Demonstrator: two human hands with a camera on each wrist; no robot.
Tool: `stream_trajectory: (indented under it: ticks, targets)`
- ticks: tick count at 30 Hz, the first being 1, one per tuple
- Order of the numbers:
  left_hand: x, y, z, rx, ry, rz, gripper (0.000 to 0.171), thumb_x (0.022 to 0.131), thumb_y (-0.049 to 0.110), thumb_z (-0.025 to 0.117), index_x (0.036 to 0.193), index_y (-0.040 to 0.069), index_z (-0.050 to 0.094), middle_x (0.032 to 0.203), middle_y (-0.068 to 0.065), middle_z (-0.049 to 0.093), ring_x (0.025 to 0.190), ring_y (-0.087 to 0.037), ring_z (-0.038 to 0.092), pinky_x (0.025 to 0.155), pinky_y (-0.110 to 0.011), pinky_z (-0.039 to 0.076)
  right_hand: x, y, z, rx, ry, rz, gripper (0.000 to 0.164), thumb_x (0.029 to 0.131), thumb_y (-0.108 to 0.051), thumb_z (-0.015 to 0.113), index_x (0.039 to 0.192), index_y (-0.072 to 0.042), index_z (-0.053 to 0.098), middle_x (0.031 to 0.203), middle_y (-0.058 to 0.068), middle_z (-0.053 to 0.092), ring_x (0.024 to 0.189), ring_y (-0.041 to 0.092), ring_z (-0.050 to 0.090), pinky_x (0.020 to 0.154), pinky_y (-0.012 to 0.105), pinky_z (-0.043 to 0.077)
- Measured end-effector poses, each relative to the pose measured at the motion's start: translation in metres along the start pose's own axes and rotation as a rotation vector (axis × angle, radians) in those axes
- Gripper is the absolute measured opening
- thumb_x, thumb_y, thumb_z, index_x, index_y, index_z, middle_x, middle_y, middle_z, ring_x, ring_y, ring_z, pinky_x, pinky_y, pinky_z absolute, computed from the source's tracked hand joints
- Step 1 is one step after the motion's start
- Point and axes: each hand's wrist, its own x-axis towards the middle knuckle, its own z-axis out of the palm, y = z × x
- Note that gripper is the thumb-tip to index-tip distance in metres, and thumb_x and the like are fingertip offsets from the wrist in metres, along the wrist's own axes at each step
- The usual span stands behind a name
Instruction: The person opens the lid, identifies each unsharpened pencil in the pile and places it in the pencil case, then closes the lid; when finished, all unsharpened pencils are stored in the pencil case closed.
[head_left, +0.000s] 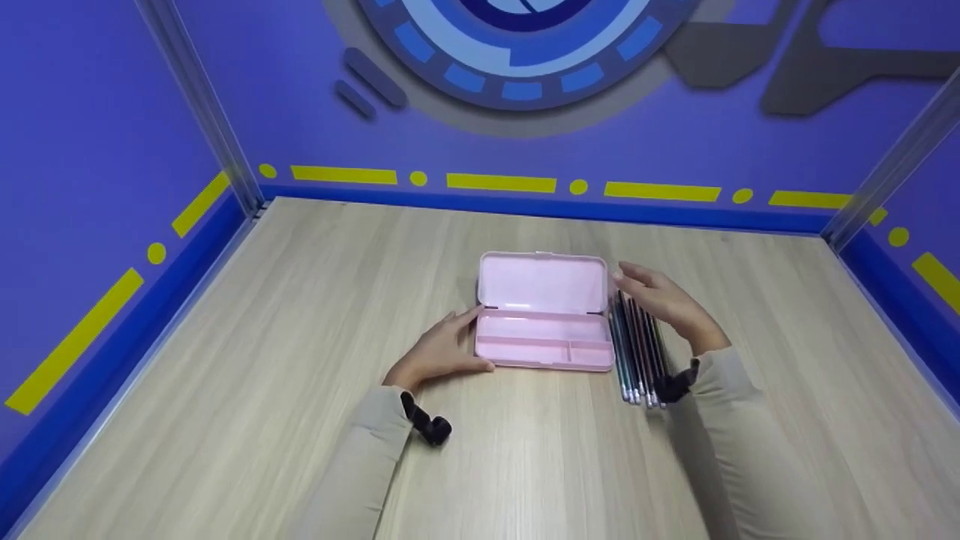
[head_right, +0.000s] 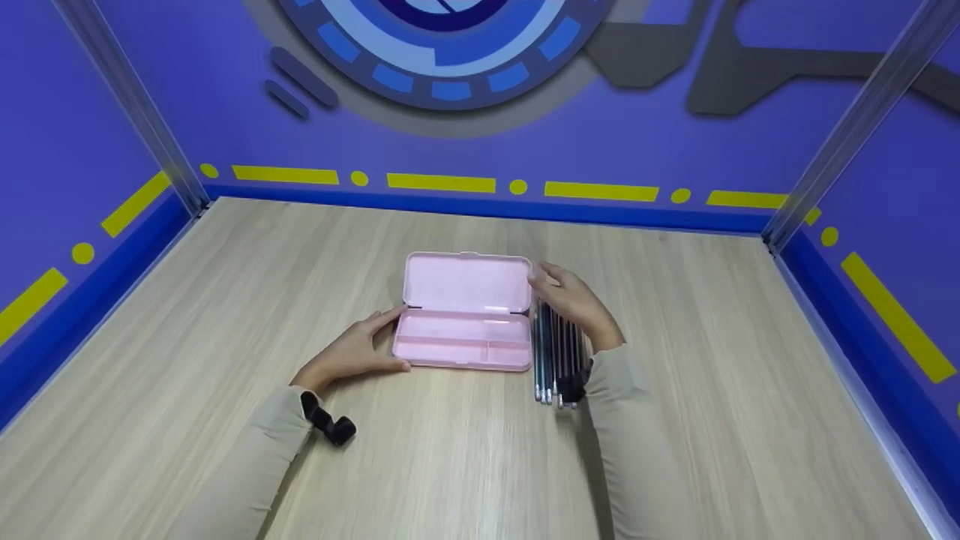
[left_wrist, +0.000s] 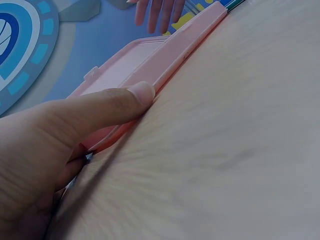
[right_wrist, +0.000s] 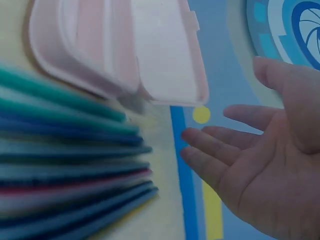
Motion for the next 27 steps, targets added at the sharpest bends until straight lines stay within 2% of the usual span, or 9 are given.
stream_trajectory:
  ticks: [6,12,18,22,27]
  targets:
    - [0.000,0.000,-0.002,-0.005,-0.004,0.004,0.104,0.066,0.046,0.085,0.152,0.023,0.031,0.154,-0.014,0.033,0.145,-0.040,0.020,0.116,-0.056,0.023,-0.019,0.009,-0.015,-0.160,0.019,-0.041,0.067,0.098,-0.039,0.051,0.146,0.005,0.033,0.145,0.030,0.040,0.130,0.048,0.042,0.106,0.059,0.037]
    - [0.000,0.000,-0.002,-0.007,0.002,0.023,0.104,0.066,0.045,0.085,0.152,0.021,0.032,0.154,-0.016,0.034,0.144,-0.041,0.021,0.116,-0.055,0.024,-0.029,0.020,-0.023,-0.287,0.006,0.007,0.067,0.095,-0.035,0.059,0.141,0.009,0.039,0.129,0.035,0.053,0.116,0.047,0.054,0.095,0.057,0.048]
    - [-0.001,0.001,-0.001,-0.007,0.000,0.041,0.103,0.067,0.045,0.085,0.151,0.020,0.032,0.153,-0.018,0.035,0.144,-0.042,0.023,0.116,-0.054,0.025,-0.035,0.034,-0.024,-0.272,-0.041,0.052,0.064,0.092,-0.025,0.062,0.137,0.015,0.040,0.118,0.036,0.058,0.097,0.035,0.066,0.084,0.047,0.056]
    - [-0.002,0.000,-0.002,-0.005,0.002,0.030,0.104,0.066,0.045,0.085,0.152,0.020,0.031,0.154,-0.013,0.034,0.144,-0.040,0.021,0.116,-0.054,0.023,-0.037,0.040,-0.021,-0.229,-0.082,0.099,0.064,0.092,-0.022,0.063,0.136,0.017,0.039,0.116,0.035,0.060,0.094,0.030,0.067,0.081,0.044,0.057]
    - [-0.002,0.000,-0.002,-0.020,0.001,0.028,0.104,0.066,0.045,0.086,0.152,0.021,0.031,0.155,-0.011,0.034,0.145,-0.041,0.020,0.117,-0.055,0.022,-0.039,0.046,-0.018,-0.181,-0.070,0.120,0.063,0.091,-0.019,0.065,0.135,0.018,0.040,0.111,0.032,0.062,0.085,0.021,0.067,0.074,0.037,0.059]
